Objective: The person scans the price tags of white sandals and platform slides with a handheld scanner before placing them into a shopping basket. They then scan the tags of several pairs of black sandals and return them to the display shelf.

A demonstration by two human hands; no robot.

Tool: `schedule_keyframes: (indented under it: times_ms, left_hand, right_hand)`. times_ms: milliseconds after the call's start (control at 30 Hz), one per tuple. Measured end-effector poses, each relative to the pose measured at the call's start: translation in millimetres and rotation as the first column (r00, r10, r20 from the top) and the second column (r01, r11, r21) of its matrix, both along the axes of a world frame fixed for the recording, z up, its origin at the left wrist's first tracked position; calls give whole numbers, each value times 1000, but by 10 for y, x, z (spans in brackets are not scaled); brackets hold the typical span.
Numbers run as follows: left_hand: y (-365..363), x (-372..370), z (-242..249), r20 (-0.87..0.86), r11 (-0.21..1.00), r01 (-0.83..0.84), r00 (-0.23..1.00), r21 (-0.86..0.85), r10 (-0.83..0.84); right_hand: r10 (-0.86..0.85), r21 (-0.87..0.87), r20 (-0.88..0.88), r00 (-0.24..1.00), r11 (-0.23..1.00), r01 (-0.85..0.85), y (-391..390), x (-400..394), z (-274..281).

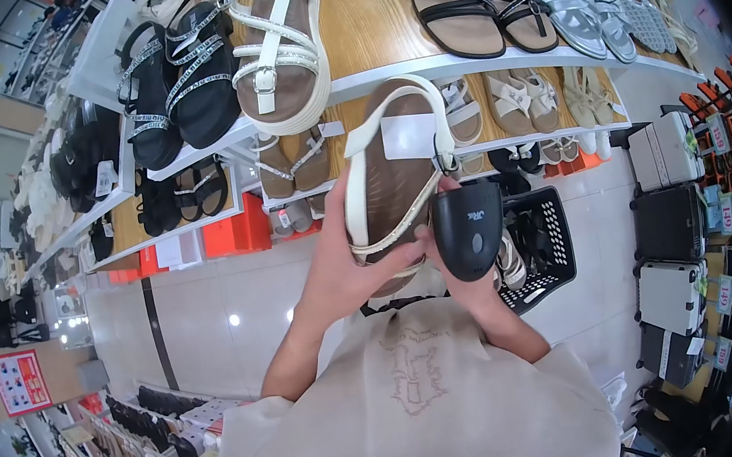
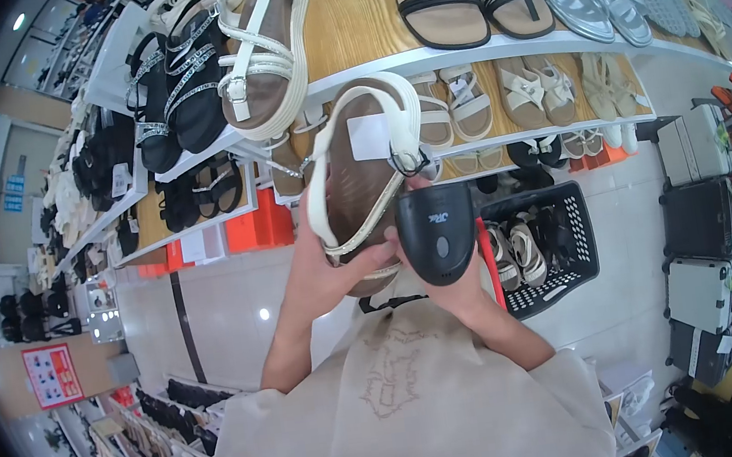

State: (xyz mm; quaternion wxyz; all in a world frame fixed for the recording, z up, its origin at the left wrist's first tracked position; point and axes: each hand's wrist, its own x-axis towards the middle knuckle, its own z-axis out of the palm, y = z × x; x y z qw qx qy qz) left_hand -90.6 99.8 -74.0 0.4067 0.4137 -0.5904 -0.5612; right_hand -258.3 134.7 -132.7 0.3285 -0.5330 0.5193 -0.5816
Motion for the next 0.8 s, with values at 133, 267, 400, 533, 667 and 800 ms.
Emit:
schedule_keyframes:
  times_ms: [133,267,400,533,667,800]
  left_hand:
    - [-42,151,-132,-89,997,-38,995,65,44]
    - [-171,395,-199,-193,956,-3,979,295,62]
    - [-226,592,-438,-313,920,164,949,356,-48]
    - [-285,725,-535,-324,888,276,933,367,-156]
    - [-325,781,-495,-175,890,209,973,405,-149]
    - [-397,875,-458,-152,896,238,969,375,-194]
  right_hand:
    - [256,-32,-84,963,965,-259,38,-173,189]
    - [478,-2,-72,876,878,-479,84,-404,270]
    - [619,108,-106,778,785,-610,14,-674,522]
    - [495,-37,30,868,869,-494,-29,-800,546]
    - [420,-122,-158,894,890,-440,-267,-760,698]
    - [488,-16,-351,799,850,-526,-511,-666,805]
